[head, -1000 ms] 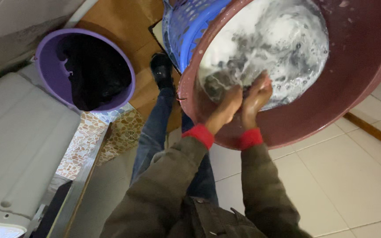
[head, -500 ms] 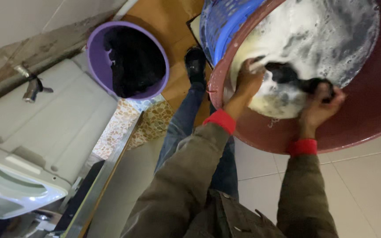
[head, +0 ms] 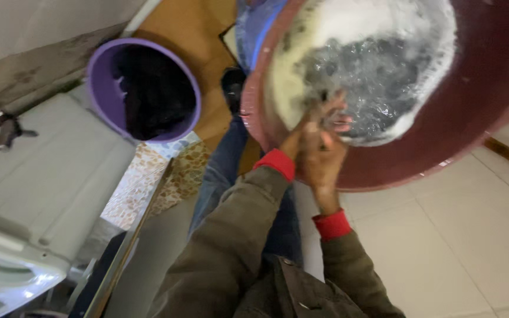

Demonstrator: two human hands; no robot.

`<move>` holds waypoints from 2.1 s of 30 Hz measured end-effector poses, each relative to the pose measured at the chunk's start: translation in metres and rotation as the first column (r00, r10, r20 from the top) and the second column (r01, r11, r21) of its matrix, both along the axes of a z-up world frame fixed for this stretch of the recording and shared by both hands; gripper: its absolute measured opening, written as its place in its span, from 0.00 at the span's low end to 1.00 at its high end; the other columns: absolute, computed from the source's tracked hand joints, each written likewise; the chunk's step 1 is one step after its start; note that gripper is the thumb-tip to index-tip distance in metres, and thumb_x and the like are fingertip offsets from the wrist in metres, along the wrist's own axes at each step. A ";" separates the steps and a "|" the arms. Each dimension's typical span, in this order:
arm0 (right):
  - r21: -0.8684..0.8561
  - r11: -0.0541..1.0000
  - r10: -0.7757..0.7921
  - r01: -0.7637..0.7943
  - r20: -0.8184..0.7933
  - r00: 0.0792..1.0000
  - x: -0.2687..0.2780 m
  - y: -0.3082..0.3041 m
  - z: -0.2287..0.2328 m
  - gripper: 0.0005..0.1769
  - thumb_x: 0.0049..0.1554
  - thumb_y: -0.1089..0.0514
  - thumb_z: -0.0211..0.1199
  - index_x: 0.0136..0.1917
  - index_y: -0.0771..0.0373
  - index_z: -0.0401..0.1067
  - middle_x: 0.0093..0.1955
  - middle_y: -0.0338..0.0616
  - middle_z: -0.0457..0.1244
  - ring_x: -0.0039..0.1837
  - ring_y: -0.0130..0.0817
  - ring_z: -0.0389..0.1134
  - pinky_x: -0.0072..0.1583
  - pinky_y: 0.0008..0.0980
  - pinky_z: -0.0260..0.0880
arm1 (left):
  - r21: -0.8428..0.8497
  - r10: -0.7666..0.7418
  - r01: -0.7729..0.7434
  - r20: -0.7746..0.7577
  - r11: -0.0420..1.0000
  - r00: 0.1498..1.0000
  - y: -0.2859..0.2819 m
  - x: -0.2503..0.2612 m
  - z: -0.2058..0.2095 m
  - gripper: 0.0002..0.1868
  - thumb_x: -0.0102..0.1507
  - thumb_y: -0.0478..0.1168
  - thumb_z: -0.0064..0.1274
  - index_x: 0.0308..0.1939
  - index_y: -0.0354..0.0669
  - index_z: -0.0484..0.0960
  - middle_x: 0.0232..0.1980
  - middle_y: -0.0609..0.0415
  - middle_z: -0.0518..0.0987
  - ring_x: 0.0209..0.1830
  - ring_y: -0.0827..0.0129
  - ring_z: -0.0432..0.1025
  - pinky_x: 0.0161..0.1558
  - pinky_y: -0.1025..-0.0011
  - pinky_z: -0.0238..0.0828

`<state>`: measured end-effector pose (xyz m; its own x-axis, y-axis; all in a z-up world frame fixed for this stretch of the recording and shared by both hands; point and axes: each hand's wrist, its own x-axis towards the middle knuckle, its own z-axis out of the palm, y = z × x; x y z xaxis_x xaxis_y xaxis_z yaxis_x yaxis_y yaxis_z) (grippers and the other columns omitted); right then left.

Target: The person hand-washes dark-colored clothes in a large maroon basin filled with soapy water. They scrub and agitate the garments, then wring them out to remove excess water before transferring them into a purple basin. The process is repeated for multiple items.

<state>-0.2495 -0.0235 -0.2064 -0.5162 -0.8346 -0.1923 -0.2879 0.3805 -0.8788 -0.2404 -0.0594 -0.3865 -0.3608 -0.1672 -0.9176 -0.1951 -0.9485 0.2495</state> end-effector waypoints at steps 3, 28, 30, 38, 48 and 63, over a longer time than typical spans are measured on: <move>0.120 0.988 -0.091 0.100 -0.080 0.993 -0.010 -0.002 -0.014 0.16 0.70 0.55 0.55 0.46 0.70 0.72 0.38 0.48 0.65 0.40 0.33 0.62 0.42 0.39 0.62 | 0.012 -0.015 0.015 0.033 1.000 0.999 0.023 0.000 0.007 0.42 0.66 0.59 0.53 0.75 0.39 0.59 0.75 0.42 0.64 0.73 0.53 0.60 0.71 0.54 0.57; 0.662 0.749 -0.030 0.021 0.002 1.000 -0.049 0.069 -0.169 0.13 0.65 0.56 0.64 0.53 0.70 0.71 0.45 0.63 0.68 0.46 0.53 0.68 0.52 0.45 0.68 | 0.006 -0.107 0.109 0.216 0.994 0.970 0.027 0.054 0.000 0.41 0.66 0.61 0.53 0.74 0.41 0.60 0.75 0.44 0.63 0.72 0.55 0.60 0.70 0.52 0.57; 0.577 0.817 -0.002 -0.004 0.010 1.000 -0.026 0.060 -0.131 0.11 0.64 0.58 0.63 0.55 0.69 0.72 0.48 0.61 0.69 0.49 0.49 0.69 0.54 0.42 0.69 | 0.073 -0.076 0.062 0.200 0.995 0.977 0.039 0.057 0.003 0.42 0.66 0.62 0.53 0.75 0.43 0.58 0.75 0.44 0.62 0.72 0.55 0.59 0.71 0.52 0.56; 0.337 0.896 -0.351 0.290 0.136 0.926 0.005 0.028 0.091 0.14 0.60 0.54 0.67 0.55 0.63 0.73 0.44 0.37 0.65 0.43 0.22 0.62 0.44 0.26 0.65 | 0.018 0.012 -0.014 0.111 1.000 0.994 0.007 0.042 0.072 0.26 0.58 0.49 0.64 0.55 0.38 0.81 0.52 0.46 0.83 0.52 0.53 0.77 0.49 0.52 0.76; 0.254 0.711 -0.655 0.656 0.580 0.485 -0.033 0.050 0.190 0.21 0.55 0.53 0.65 0.61 0.55 0.67 0.44 0.33 0.64 0.44 0.29 0.68 0.48 0.33 0.70 | -0.043 0.090 -0.090 0.012 0.995 0.996 -0.021 0.028 0.220 0.27 0.63 0.44 0.60 0.64 0.50 0.69 0.55 0.52 0.76 0.50 0.56 0.73 0.47 0.53 0.75; 0.290 0.835 -0.258 0.468 0.957 -0.133 -0.123 0.022 0.208 0.13 0.63 0.51 0.56 0.51 0.60 0.75 0.39 0.39 0.67 0.40 0.34 0.67 0.46 0.36 0.72 | 0.070 0.101 -0.075 -0.541 0.995 0.835 -0.004 0.012 0.360 0.22 0.67 0.41 0.60 0.60 0.33 0.71 0.56 0.40 0.77 0.52 0.53 0.76 0.52 0.55 0.79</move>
<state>-0.3726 -0.0012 0.0012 -0.1545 -0.6571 -0.7378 0.9841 -0.0357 -0.1742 -0.2288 -0.0629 -0.0265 -0.7893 -0.1859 -0.5852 0.0441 -0.9678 0.2479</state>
